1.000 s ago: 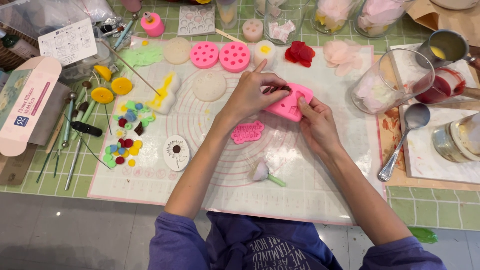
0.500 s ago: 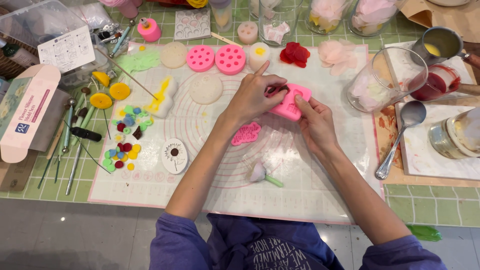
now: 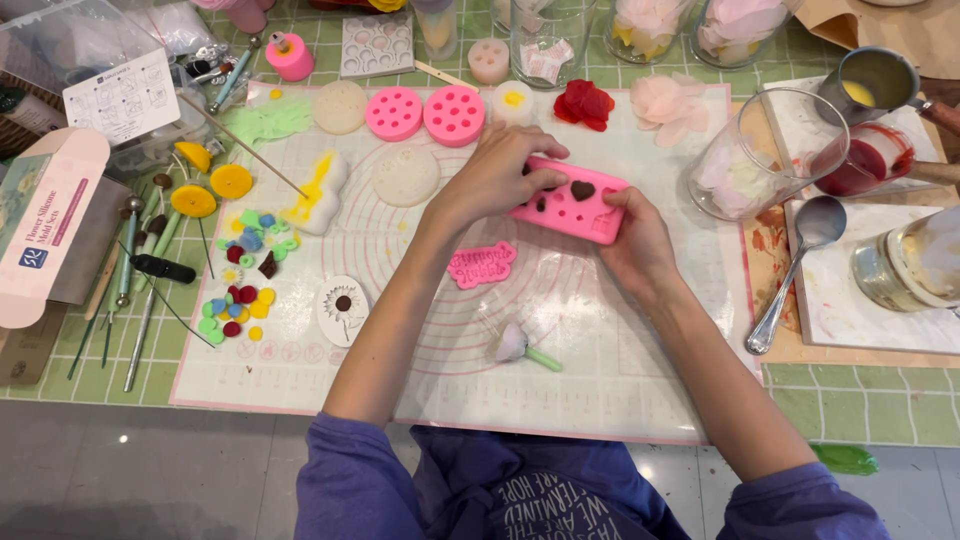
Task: The person is placing small pieces of dark wax into a pink silicone mold and then moving to pour liquid wax into containers.
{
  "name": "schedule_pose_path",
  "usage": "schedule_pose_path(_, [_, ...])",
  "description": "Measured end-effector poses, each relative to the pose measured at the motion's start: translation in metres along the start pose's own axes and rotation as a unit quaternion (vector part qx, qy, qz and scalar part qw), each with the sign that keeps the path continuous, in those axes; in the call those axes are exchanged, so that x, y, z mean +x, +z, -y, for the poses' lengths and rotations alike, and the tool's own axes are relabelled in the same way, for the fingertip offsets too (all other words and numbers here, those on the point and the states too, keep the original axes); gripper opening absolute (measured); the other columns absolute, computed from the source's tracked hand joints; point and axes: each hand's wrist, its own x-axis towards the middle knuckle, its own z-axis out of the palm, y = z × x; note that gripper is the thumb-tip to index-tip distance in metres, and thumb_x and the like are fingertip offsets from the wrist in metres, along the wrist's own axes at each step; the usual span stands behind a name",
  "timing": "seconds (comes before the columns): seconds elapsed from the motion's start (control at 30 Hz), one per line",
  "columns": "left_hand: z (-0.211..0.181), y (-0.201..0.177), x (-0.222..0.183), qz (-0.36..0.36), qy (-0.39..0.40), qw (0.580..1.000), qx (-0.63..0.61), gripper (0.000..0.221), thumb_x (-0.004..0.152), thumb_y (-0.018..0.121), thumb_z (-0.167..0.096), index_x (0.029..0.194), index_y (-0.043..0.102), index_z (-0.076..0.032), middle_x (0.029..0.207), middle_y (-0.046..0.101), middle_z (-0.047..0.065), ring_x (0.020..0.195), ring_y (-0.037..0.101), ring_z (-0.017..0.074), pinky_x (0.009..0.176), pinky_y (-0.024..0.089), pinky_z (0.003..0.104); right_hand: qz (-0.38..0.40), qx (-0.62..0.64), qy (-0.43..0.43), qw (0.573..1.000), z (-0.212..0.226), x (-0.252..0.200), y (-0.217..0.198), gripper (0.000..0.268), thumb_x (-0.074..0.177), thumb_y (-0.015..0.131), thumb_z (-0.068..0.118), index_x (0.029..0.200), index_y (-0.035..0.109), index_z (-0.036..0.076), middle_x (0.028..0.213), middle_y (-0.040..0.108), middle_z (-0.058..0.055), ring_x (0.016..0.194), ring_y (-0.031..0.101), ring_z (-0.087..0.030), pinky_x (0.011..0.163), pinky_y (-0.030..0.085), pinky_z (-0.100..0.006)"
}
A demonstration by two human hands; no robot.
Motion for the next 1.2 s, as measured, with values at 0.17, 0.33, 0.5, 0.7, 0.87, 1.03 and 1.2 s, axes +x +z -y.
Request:
schedule_pose_path(0.17, [0.001, -0.006, 0.016, 0.16, -0.13, 0.971, -0.122, 0.025, 0.087, 0.079, -0.022, 0.106, 0.078, -0.005, 0.089, 0.077, 0.008, 0.081, 0.068, 0.0147, 0.077, 0.052, 0.031, -0.019, -0.021, -0.002, 1.0, 0.007, -0.002, 0.002, 0.02, 0.089, 0.049, 0.01, 0.105, 0.059, 0.004, 0.106, 0.066, -0.007, 0.102, 0.062, -0.019, 0.101, 0.048, -0.036])
schedule_pose_path(0.33, [0.003, -0.009, 0.019, 0.259, -0.148, 0.909, -0.29, 0.023, 0.085, 0.078, -0.011, 0.107, 0.077, -0.002, 0.091, 0.077, 0.003, 0.081, 0.069, 0.0083, 0.072, 0.055, 0.024, 0.038, -0.12, -0.079, 0.989, 0.004, 0.009, -0.025, 0.009, 0.091, 0.048, 0.006, 0.096, 0.055, 0.005, 0.094, 0.056, -0.003, 0.089, 0.053, -0.013, 0.087, 0.044, -0.028])
schedule_pose_path(0.5, [-0.003, 0.0, 0.01, 0.215, -0.137, 0.917, -0.307, 0.023, 0.084, 0.078, -0.006, 0.106, 0.075, -0.001, 0.09, 0.077, 0.002, 0.081, 0.07, 0.0083, 0.073, 0.055, 0.024, 0.043, -0.226, -0.158, 0.96, 0.01, -0.005, -0.002, 0.017, 0.09, 0.048, 0.004, 0.102, 0.059, 0.005, 0.096, 0.056, -0.001, 0.088, 0.05, -0.009, 0.08, 0.042, -0.022])
schedule_pose_path(0.7, [0.009, 0.009, -0.003, 0.016, -0.198, 0.911, -0.36, 0.02, 0.082, 0.08, -0.005, 0.101, 0.077, 0.001, 0.088, 0.076, 0.005, 0.077, 0.069, 0.0089, 0.068, 0.056, 0.026, 0.017, -0.503, -0.512, 0.696, 0.02, -0.04, 0.044, 0.041, 0.094, 0.068, 0.001, 0.133, 0.055, 0.001, 0.124, 0.062, -0.011, 0.12, 0.058, -0.025, 0.106, 0.045, -0.032])
schedule_pose_path(0.87, [0.004, 0.021, -0.016, -0.063, -0.208, 0.889, -0.404, 0.014, 0.087, 0.077, -0.001, 0.101, 0.076, 0.003, 0.085, 0.076, 0.006, 0.071, 0.068, 0.0076, 0.063, 0.056, 0.024, 0.039, -0.602, -0.513, 0.611, 0.008, -0.033, 0.042, 0.054, 0.092, 0.081, 0.005, 0.142, 0.059, 0.002, 0.13, 0.067, -0.016, 0.124, 0.062, -0.032, 0.106, 0.052, -0.04])
schedule_pose_path(1.03, [0.009, 0.035, -0.024, -0.087, -0.204, 0.846, -0.485, 0.013, 0.09, 0.071, 0.004, 0.103, 0.072, 0.005, 0.084, 0.075, 0.007, 0.069, 0.067, 0.0079, 0.06, 0.054, 0.023, 0.041, -0.597, -0.446, 0.666, 0.007, -0.032, 0.043, 0.06, 0.09, 0.082, 0.007, 0.146, 0.059, 0.005, 0.126, 0.069, -0.016, 0.115, 0.067, -0.028, 0.1, 0.055, -0.038])
schedule_pose_path(1.2, [0.011, 0.031, -0.033, -0.081, -0.224, 0.808, -0.54, 0.012, 0.091, 0.069, 0.006, 0.103, 0.069, 0.006, 0.084, 0.075, 0.009, 0.068, 0.066, 0.0093, 0.06, 0.055, 0.024, 0.091, -0.551, -0.369, 0.743, 0.004, -0.027, 0.041, 0.05, 0.094, 0.075, 0.001, 0.142, 0.061, 0.004, 0.128, 0.069, -0.014, 0.12, 0.069, -0.023, 0.108, 0.054, -0.035])
